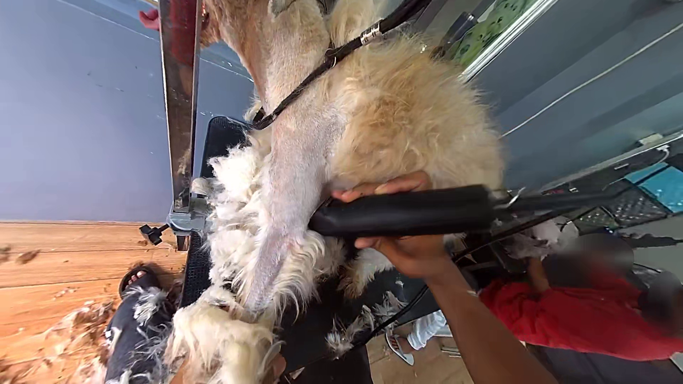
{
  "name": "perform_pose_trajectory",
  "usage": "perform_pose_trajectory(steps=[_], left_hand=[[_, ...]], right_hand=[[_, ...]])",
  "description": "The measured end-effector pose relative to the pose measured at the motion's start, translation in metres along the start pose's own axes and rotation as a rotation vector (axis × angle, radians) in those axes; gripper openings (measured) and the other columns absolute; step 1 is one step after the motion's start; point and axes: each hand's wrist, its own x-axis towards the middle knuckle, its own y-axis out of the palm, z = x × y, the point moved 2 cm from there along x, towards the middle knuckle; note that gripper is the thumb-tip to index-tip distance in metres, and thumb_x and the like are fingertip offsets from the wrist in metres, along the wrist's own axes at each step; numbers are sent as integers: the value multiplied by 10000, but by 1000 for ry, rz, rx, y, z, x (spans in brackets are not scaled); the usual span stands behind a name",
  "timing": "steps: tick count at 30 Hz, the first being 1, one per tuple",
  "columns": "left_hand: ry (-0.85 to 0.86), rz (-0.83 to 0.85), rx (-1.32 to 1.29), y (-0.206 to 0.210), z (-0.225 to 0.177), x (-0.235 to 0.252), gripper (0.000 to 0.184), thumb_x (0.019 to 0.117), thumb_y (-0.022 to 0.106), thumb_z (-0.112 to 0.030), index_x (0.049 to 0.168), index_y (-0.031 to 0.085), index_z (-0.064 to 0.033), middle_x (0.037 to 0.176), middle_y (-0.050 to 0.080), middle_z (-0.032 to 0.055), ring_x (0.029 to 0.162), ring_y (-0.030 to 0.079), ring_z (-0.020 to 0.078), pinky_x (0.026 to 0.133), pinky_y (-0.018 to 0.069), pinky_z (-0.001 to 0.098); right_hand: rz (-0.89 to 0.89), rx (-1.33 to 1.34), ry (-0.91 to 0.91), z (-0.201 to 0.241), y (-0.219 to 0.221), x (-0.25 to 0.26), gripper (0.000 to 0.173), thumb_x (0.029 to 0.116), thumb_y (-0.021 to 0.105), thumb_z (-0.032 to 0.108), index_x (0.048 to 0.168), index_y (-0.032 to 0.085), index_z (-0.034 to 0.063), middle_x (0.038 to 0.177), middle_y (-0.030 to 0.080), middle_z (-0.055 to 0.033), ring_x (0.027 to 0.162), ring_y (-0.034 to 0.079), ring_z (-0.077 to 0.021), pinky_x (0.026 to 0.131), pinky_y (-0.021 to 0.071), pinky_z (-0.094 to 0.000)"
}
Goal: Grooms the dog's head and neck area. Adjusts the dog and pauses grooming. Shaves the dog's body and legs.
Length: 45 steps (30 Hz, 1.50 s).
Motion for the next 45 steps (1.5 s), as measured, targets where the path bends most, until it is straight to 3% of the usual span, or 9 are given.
perform_pose_trajectory(steps=[4, 7, 11, 14, 18, 22, 24, 30, 45], left_hand=[[-28, 50, -38, -10, -3, 0, 286, 870, 820, -157, 1097, 665, -81, 969, 725, -113, 958, 679, -20, 913, 576, 241], [-84, 72, -73, -13, -4, -2, 253, 878, 811, -172, 1070, 678, -72, 946, 719, -89, 934, 676, -6, 895, 573, 253], [29, -164, -285, 10, -6, -4, 267, 774, 848, -111, 995, 713, -48, 904, 745, -35, 873, 694, -5, 804, 564, 165], [-29, -151, -361, 12, -22, -5, 254, 753, 852, -91, 974, 728, -78, 916, 750, -44, 891, 697, -5, 824, 563, 159], [-96, 127, -314, -13, -6, -12, 264, 896, 787, -138, 1141, 699, -189, 1048, 739, -81, 994, 684, 48, 916, 568, 289], [-137, 114, -340, -7, -2, -13, 257, 879, 799, -134, 1113, 712, -196, 1007, 742, -91, 959, 689, 39, 882, 574, 274], [-160, 121, -386, -2, -2, -11, 244, 881, 797, -136, 1101, 724, -211, 994, 742, -91, 942, 687, 33, 870, 572, 264], [-216, 118, -474, 8, -12, -3, 194, 893, 777, -138, 1062, 754, -229, 920, 738, -100, 817, 673, 2, 758, 564, 206], [-182, 78, -432, 16, -15, 0, 200, 887, 776, -112, 1059, 758, -212, 901, 744, -87, 793, 678, 9, 741, 572, 215]], right_hand=[[19, 102, 33, 1, -3, -16, 586, 806, 852, 29, 1303, 549, 95, 1233, 691, -175, 1223, 643, -392, 1115, 491, -576], [-99, 30, -123, 22, -8, -6, 591, 799, 861, 49, 1285, 540, 146, 1201, 713, -153, 1187, 666, -389, 1101, 505, -574], [-67, -55, -310, 22, -6, 16, 602, 804, 824, -30, 1291, 504, 119, 1243, 695, -151, 1242, 634, -402, 1136, 480, -579], [20, 182, -160, -5, 8, 4, 503, 820, 781, -20, 1269, 600, 115, 1240, 699, -149, 1251, 630, -367, 1084, 522, -540], [77, 155, 30, -19, 8, -26, 511, 839, 798, 6, 1288, 568, 90, 1253, 690, -163, 1233, 639, -372, 1099, 511, -561], [-249, 76, -88, 7, -5, -19, 557, 831, 856, 161, 1292, 543, 180, 1231, 720, -90, 1171, 690, -313, 1046, 564, -498], [-322, 74, -201, 14, -4, -4, 556, 846, 842, 147, 1280, 494, 147, 1234, 702, -139, 1182, 673, -369, 1062, 538, -554], [-204, -24, -215, 9, 8, 14, 570, 844, 828, 82, 1267, 448, 61, 1235, 689, -200, 1182, 666, -415, 1056, 553, -566], [-267, 10, -109, 14, 14, -18, 576, 846, 841, 133, 1283, 466, 121, 1219, 699, -117, 1168, 681, -346, 1040, 572, -521]])
